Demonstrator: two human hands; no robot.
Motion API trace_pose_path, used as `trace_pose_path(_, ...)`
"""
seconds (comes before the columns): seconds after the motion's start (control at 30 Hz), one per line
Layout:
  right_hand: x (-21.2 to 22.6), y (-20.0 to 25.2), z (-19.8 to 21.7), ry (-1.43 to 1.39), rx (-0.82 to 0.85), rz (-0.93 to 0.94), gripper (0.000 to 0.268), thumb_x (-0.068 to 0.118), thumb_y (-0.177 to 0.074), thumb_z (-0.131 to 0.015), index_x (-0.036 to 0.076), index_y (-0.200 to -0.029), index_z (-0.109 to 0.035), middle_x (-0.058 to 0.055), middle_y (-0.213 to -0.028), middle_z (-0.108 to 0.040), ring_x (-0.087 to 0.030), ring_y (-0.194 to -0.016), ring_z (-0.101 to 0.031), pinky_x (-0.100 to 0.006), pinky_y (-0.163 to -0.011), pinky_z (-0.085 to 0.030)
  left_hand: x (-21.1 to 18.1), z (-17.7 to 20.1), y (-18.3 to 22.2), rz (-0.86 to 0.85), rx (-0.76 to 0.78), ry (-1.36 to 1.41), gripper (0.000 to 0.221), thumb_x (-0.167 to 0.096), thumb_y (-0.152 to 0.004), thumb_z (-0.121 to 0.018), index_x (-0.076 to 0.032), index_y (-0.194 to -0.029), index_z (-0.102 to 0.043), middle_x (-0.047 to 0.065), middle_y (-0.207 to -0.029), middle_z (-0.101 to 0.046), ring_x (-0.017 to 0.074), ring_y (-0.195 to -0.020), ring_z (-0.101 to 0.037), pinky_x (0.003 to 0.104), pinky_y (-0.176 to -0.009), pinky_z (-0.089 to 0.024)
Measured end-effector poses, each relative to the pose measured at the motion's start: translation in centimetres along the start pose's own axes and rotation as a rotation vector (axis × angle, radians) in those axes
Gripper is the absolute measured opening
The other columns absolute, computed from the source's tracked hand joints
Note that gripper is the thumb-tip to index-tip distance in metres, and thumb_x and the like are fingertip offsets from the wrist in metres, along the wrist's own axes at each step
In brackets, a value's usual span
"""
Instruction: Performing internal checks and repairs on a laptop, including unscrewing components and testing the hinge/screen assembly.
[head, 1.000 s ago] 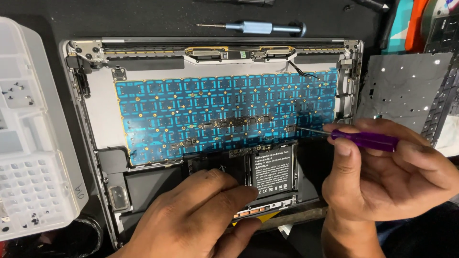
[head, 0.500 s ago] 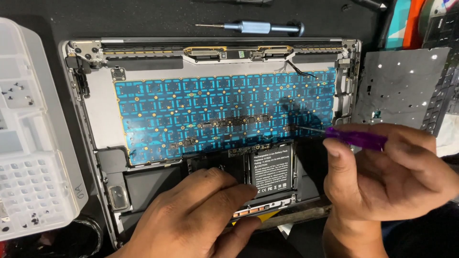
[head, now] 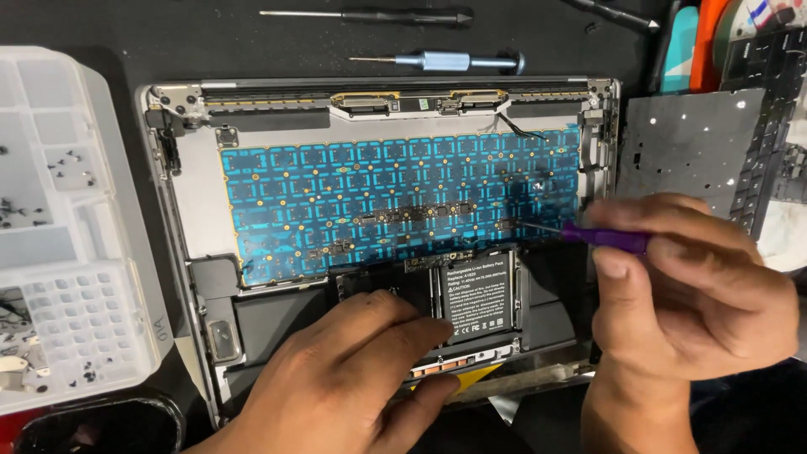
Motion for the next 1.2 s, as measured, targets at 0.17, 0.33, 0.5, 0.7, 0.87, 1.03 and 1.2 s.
trace_pose_path(0.17,-0.4,0.4,0.5,0.149,-0.049,0.061,0.043,0.021,-0.096,-0.077,0.005,-0.116,-0.043,-0.027,-0.107,-0.055,-0.035,-0.093,-0.062,-0.04,-0.075,-0.052,-0.3,0.0,-0.1,-0.034,-0.006,-0.012,0.029,-0.023,-0.093,-0.075,-0.005,-0.114,-0.069,0.01,-0.104,-0.065,0.0264,-0.088,-0.068,0.035,-0.079,-0.058)
trace_pose_path(0.33,-0.5,0.3,0.7,0.106,-0.069,0.011,0.04,0.013,-0.097,-0.079,0.012,-0.113,-0.043,-0.026,-0.101,-0.059,-0.033,-0.091,-0.063,-0.04,-0.077,-0.054,-0.6,0.3,-0.3,-0.026,-0.026,0.006,0.029,-0.021,-0.092,-0.076,-0.002,-0.112,-0.069,0.01,-0.101,-0.064,0.0261,-0.085,-0.067,0.035,-0.078,-0.058)
trace_pose_path(0.5,-0.7,0.2,0.1,-0.014,0.043,0.018,0.033,0.007,-0.103,-0.068,0.011,-0.126,-0.046,-0.028,-0.121,-0.059,-0.04,-0.11,-0.072,-0.049,-0.102,-0.063,-1.0,0.5,0.0,-0.045,-0.008,0.012,0.029,-0.018,-0.09,-0.077,-0.002,-0.113,-0.068,0.011,-0.103,-0.065,0.0264,-0.088,-0.068,0.035,-0.08,-0.058)
trace_pose_path(0.7,-0.5,-0.2,0.4,0.007,-0.035,-0.004,0.036,0.006,-0.097,-0.075,0.007,-0.115,-0.044,-0.025,-0.113,-0.056,-0.037,-0.106,-0.065,-0.049,-0.099,-0.059,-1.6,0.9,0.3,-0.052,0.06,0.057,0.028,-0.02,-0.09,-0.081,-0.006,-0.111,-0.069,0.008,-0.101,-0.064,0.0253,-0.085,-0.067,0.035,-0.075,-0.058)
trace_pose_path(0.87,-0.5,0.2,0.9,0.055,0.063,-0.023,0.031,-0.002,-0.103,-0.076,0.015,-0.113,-0.052,-0.024,-0.113,-0.068,-0.031,-0.095,-0.074,-0.04,-0.092,-0.063,-2.0,1.5,0.7,-0.091,0.037,0.104,0.022,-0.018,-0.092,-0.079,-0.004,-0.107,-0.07,0.009,-0.1,-0.066,0.0238,-0.084,-0.067,0.033,-0.073,-0.059)
trace_pose_path(1.03,-0.3,-0.2,0.0,-0.082,0.029,0.015,0.019,0.003,-0.106,-0.065,0.006,-0.12,-0.052,-0.026,-0.124,-0.064,-0.043,-0.12,-0.07,-0.059,-0.115,-0.067,-2.1,1.8,1.3,-0.075,0.029,0.136,0.023,-0.017,-0.091,-0.079,-0.004,-0.108,-0.069,0.009,-0.101,-0.066,0.0224,-0.083,-0.069,0.032,-0.073,-0.059)
trace_pose_path(1.2,-0.6,0.3,0.8,0.106,-0.032,0.049,0.04,0.012,-0.094,-0.081,0.005,-0.113,-0.046,-0.029,-0.109,-0.059,-0.037,-0.098,-0.065,-0.044,-0.088,-0.057,-2.2,2.1,1.6,-0.07,0.036,0.142,0.022,-0.016,-0.092,-0.079,-0.004,-0.108,-0.07,0.009,-0.103,-0.067,0.0227,-0.084,-0.07,0.031,-0.075,-0.059)
Point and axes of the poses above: each hand's wrist, its own y-axis away from the middle knuckle, its own z-axis out of the back of the hand, x = y × z, the point moved 8 cm from there along -y, towards the middle knuckle
